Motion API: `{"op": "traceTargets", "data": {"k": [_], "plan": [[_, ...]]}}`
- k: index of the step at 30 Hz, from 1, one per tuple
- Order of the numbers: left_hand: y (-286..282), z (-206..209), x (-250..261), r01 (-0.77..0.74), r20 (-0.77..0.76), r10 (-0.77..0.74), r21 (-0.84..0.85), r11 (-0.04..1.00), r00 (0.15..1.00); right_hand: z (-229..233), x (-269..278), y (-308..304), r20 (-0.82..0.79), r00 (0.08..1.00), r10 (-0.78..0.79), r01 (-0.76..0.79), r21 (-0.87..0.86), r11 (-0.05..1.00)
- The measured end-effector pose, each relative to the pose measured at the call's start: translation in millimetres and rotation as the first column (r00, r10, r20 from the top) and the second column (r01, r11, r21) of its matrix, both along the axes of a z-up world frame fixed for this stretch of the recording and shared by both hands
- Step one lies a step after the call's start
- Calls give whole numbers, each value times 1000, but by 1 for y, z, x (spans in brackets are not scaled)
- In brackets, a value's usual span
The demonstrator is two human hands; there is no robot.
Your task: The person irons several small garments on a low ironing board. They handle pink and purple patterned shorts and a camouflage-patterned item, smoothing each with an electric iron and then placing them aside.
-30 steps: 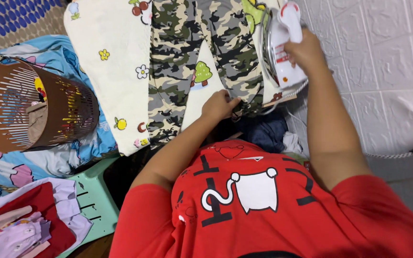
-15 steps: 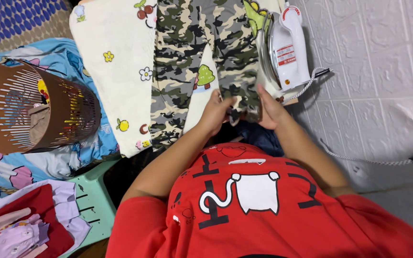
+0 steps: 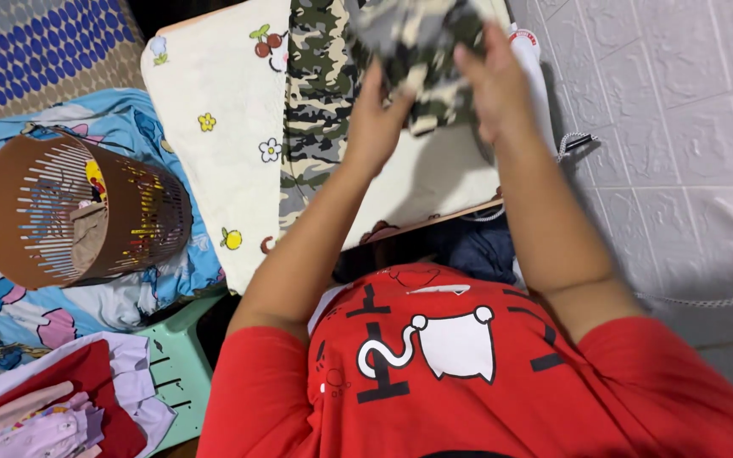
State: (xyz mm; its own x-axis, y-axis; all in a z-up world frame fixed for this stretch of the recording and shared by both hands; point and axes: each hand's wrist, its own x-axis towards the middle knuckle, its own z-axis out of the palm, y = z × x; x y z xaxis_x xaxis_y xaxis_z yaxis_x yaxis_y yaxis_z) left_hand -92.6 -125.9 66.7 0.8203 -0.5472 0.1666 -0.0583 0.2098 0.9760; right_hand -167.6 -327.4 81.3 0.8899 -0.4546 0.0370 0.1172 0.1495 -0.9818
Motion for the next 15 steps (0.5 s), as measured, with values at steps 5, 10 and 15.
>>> {"op": "traceTargets", "data": {"k": [5,10,15], "plan": [[41,-95,-61,162,-462,29,369,915,887,-113,-66,42,-552,813,-185,9,-306,952],[55,-118,-94,114,-332,51,460,880,942,-97,-94,51,-540,808,-237,-195,-624,757],[71,-68,-98,115,-106,-63,609,784,992,-23,-102,18,40,909,-414,57,-998,29]]}}
